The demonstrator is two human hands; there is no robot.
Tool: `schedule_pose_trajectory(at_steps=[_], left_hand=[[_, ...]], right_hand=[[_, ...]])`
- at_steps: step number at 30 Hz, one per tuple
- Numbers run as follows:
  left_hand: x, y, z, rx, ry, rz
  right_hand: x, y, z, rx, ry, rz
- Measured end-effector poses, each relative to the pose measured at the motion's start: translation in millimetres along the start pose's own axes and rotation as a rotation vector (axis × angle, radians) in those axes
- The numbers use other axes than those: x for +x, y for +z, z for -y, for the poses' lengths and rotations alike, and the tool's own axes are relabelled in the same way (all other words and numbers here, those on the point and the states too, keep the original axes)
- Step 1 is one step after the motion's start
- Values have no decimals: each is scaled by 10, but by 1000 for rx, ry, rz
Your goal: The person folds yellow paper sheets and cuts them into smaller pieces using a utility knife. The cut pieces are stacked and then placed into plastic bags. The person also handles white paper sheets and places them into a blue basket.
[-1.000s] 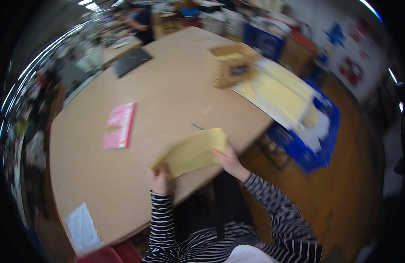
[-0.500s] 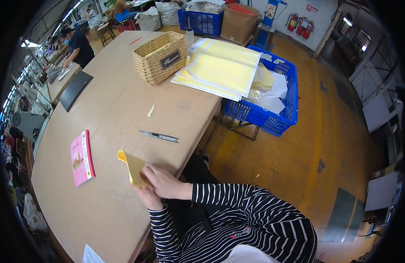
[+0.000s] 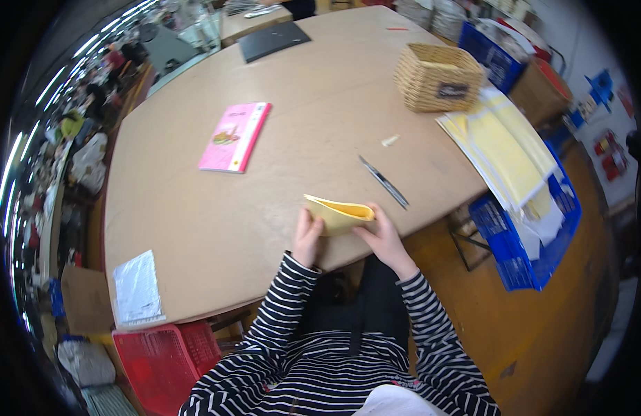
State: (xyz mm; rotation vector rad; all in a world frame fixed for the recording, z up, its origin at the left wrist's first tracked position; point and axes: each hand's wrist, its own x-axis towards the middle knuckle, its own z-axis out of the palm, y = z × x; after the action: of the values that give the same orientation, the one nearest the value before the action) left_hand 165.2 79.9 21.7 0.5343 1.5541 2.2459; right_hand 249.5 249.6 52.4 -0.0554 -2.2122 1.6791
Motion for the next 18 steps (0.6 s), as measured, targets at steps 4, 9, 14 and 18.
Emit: schedule_pose_trajectory(at_steps=[4,9,14,18], left_hand=[[-74,-33,2,37,63,80],[-59,-14,17,-44,26,42],[-70,42,75,-160,4,-37],[-43,-1,46,90,25,29]], right_hand=[[-69,71,-9,10,3,-56],[-36,190,-22,114,95,-32],[-66,319,-87,206,56,-70],[-84,269,-84,274,77,-28]])
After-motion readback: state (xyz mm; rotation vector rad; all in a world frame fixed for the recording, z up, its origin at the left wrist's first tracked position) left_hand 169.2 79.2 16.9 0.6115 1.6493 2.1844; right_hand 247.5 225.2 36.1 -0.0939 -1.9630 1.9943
